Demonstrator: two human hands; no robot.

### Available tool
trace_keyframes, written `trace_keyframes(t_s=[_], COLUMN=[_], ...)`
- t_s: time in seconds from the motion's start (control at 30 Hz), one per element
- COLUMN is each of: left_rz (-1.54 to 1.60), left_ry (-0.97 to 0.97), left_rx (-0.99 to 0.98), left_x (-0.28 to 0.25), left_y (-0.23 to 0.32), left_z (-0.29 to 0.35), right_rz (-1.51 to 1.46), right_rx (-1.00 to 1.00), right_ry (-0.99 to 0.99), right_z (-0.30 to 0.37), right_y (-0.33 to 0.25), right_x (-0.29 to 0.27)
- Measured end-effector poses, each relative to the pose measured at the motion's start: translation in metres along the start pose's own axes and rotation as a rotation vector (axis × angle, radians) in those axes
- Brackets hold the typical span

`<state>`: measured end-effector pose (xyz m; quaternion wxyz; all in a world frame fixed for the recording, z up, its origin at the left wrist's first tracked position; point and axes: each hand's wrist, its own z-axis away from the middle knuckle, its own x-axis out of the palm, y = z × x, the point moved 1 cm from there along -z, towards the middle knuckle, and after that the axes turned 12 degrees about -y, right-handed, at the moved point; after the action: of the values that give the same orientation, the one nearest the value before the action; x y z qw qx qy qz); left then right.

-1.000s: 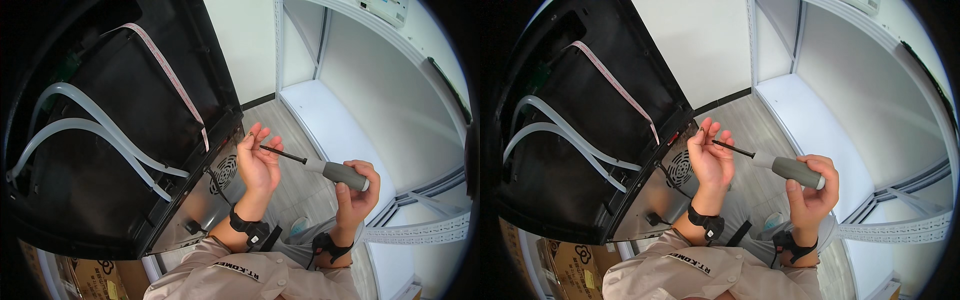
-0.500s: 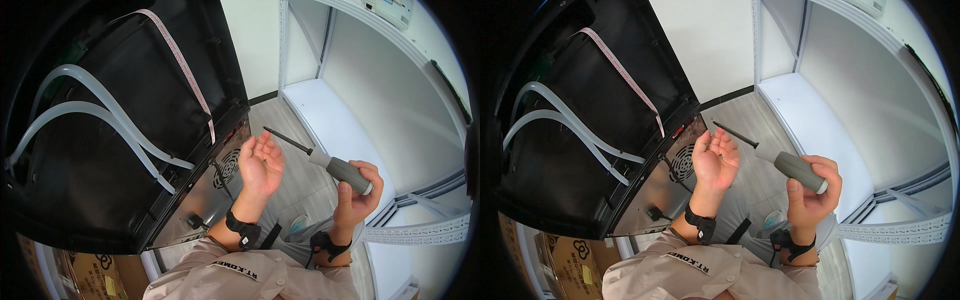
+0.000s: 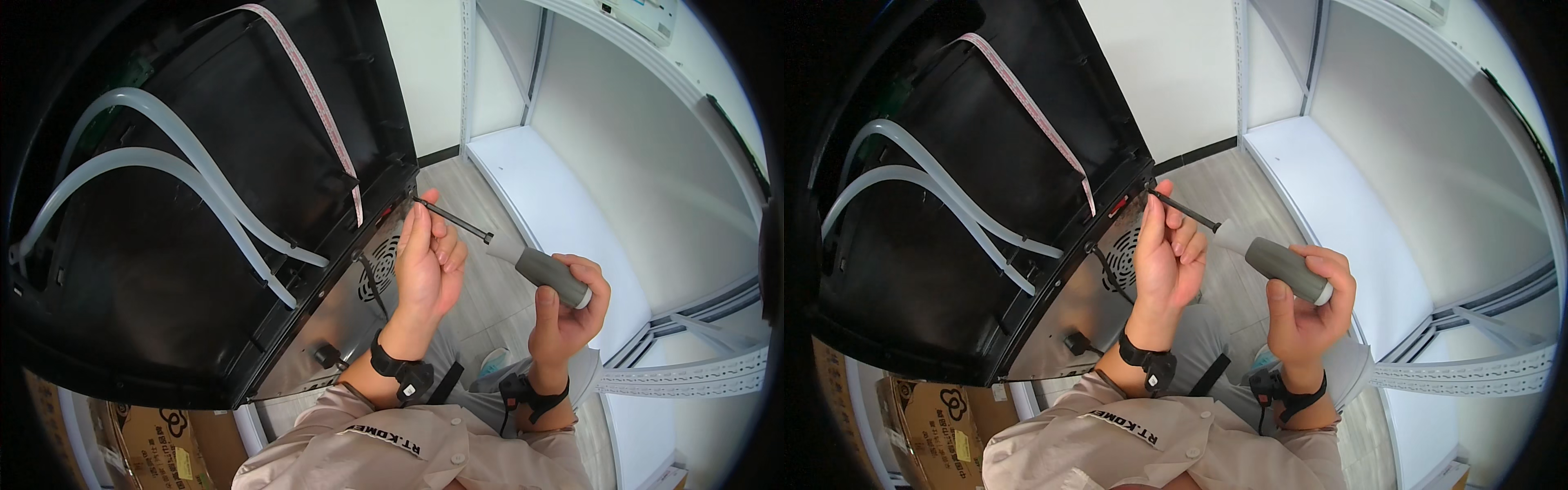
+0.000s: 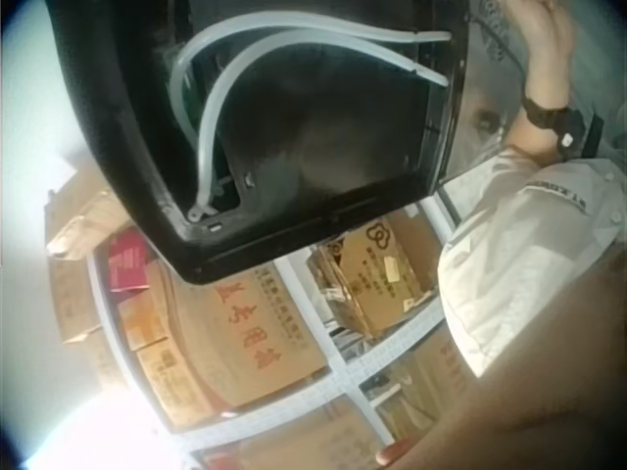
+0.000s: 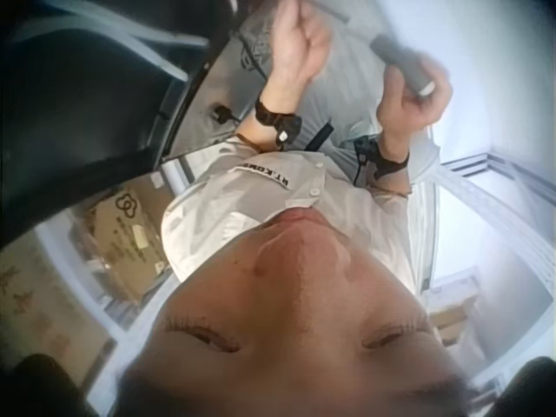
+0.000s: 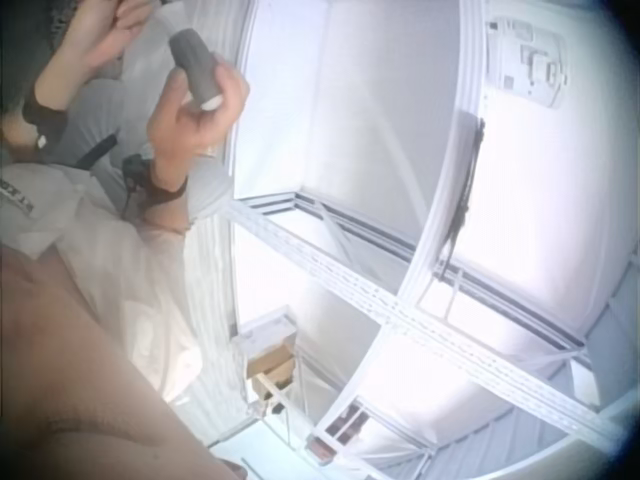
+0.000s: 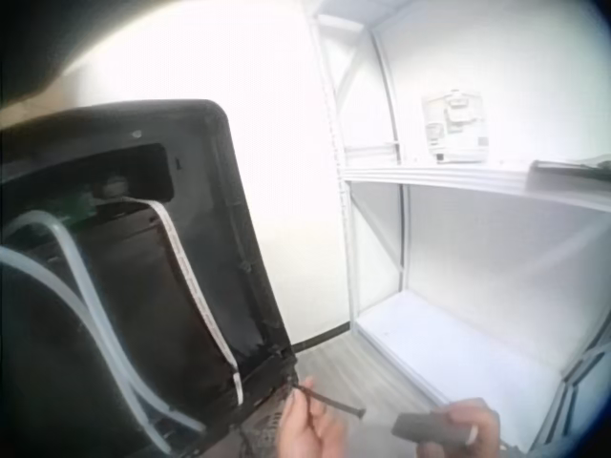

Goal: The person removes the back panel of a small electronic device and then uses a screwdriver to fasten screws into the device's frame. The person is sitting on the floor during the task.

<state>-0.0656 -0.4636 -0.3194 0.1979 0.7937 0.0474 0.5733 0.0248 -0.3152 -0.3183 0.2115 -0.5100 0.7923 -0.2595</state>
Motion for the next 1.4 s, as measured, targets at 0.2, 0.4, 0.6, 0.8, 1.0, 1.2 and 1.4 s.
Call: trace_keyframes(t_s=[0.2, 0.4, 0.6, 0.8, 1.0, 1.2, 1.4], left_rz=[0.023, -0.025, -0.024, -0.094, -0.167, -0.235, -0.282], left_ry=[0.020, 0.032, 0.036, 0.046, 0.056, 0.042, 0.008], left_rx=[0.004, 0.038, 0.036, 0.034, 0.073, 0.075, 0.093], left_x=[-0.002, -0.002, -0.002, -0.007, -0.006, -0.010, -0.012], left_y=[-0.001, -0.001, 0.000, 0.001, -0.001, -0.002, 0.001], left_z=[-0.004, -0.005, -0.005, -0.006, -0.005, -0.007, -0.007], right_rz=[-0.025, -0.043, 0.198, 0.132, 0.202, 0.156, 0.226], right_rx=[0.036, 0.046, -0.009, 0.385, -0.010, 0.228, 0.366], right_ry=[0.006, -0.019, -0.131, -0.179, -0.197, -0.081, -0.189], right_z=[0.001, 0.000, -0.010, -0.005, -0.009, -0.014, -0.004], right_y=[0.001, 0.000, -0.008, -0.014, -0.008, -0.023, -0.009], right_x=[0.003, 0.002, -0.003, -0.012, -0.008, 0.001, -0.012])
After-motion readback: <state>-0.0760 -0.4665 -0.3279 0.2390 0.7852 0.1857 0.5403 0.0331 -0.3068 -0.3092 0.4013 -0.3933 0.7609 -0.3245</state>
